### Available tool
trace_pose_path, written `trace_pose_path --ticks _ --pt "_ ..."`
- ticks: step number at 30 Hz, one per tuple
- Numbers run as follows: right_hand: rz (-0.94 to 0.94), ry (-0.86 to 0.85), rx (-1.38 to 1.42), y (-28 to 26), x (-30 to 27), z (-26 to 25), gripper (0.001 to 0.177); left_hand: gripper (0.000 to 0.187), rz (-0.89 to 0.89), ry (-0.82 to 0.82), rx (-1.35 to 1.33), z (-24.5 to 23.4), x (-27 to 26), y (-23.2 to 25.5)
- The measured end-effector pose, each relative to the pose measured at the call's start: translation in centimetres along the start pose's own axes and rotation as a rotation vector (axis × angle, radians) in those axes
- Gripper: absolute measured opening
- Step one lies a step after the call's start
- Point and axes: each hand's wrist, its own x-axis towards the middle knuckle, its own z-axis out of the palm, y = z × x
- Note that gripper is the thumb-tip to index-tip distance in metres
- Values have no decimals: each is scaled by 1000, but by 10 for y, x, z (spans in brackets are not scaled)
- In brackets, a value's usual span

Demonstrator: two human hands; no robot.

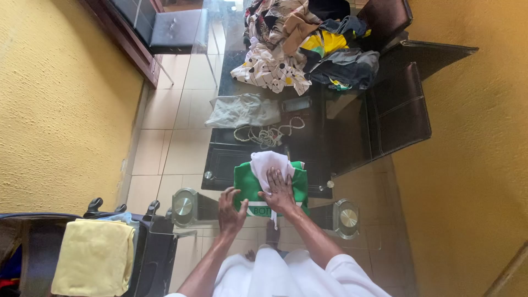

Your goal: Folding various items of clothing and packing them into a suitcase.

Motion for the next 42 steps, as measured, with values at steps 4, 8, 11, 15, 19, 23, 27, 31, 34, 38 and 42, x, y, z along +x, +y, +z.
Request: trace_pose_path --ticks 4,8,11,15,19,23,27,31,34,38,42 --pt "23 -78 131 24 3 -20 86 76 -12 149 -50 11 33 -24" --pt "306 413 333 61 -5 -38 89 118 -559 -141 -376 19 65 -40" --pt "655 416 466 75 -3 -40 115 119 -572 -244 -547 30 79 -46" --pt "940 0 668 53 4 -42 103 92 -524 -445 -711 13 80 -8" --pt "778 62 746 68 10 -3 89 75 -663 -398 -820 7 69 -10" --pt "798 -47 690 61 3 -6 75 76 -662 -525 -953 -10 48 -17" --pt "650 -44 930 29 -10 -26 56 79 -548 -511 -1151 -52 17 4" --pt "605 -246 1246 -9 -9 -38 53 74 -465 -467 -1287 -74 -11 -28" --pt "422 -229 1244 -46 -4 -42 57 72 -463 -351 -1347 -100 -36 -43" --pt "247 -229 1168 -121 -6 -62 58 69 -476 -132 -1395 -131 -78 -73" --pt "74 -257 1123 -186 -7 -52 64 63 -432 105 -1416 -139 -120 -128"
